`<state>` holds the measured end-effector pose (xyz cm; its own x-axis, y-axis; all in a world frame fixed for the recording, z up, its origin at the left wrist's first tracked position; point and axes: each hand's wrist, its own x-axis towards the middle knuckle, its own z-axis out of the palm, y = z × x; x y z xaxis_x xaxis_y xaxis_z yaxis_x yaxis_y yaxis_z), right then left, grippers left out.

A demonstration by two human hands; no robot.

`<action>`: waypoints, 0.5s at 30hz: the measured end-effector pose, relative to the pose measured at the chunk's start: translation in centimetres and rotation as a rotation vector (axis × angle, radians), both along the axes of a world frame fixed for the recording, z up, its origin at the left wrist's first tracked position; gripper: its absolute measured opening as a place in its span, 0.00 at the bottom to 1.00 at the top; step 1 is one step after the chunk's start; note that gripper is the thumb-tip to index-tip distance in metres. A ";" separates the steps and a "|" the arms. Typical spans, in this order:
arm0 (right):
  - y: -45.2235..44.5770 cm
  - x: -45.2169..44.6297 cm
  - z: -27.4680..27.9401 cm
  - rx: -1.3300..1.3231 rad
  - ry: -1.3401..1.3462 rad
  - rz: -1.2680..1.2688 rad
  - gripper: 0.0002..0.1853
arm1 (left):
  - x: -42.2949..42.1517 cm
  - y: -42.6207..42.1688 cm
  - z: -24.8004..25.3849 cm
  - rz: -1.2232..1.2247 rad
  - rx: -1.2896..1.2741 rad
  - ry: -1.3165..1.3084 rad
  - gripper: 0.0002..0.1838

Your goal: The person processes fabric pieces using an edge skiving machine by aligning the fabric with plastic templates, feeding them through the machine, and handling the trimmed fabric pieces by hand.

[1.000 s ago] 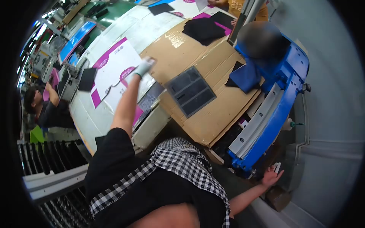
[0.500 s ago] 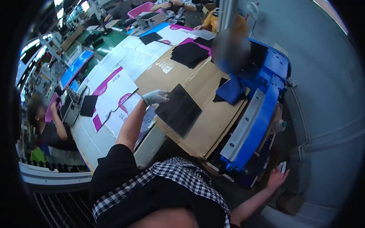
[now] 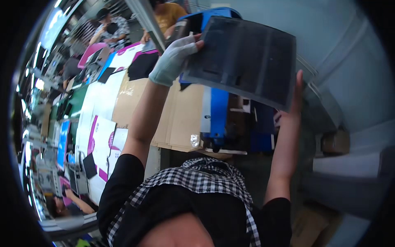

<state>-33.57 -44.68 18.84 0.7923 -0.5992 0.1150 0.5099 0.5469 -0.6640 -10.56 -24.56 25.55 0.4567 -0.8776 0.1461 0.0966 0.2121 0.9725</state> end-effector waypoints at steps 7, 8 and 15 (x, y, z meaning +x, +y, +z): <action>-5.0 -4.4 -1.5 0.015 -0.162 -0.059 0.24 | -3.0 -7.3 -1.7 0.089 0.258 -0.612 0.21; -6.3 -4.6 -2.8 0.033 -0.172 -0.026 0.24 | -2.4 -7.2 -1.9 0.079 0.236 -0.565 0.21; -9.3 -2.7 -12.6 0.219 0.098 -0.082 0.23 | 5.5 -1.8 -8.9 0.013 0.331 -0.081 0.21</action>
<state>-36.22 -53.94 6.21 0.7413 -0.6638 -0.0994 0.4972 0.6426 -0.5829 -5.01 -26.38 16.65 0.4664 -0.8778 -0.1096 0.0153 -0.1159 0.9931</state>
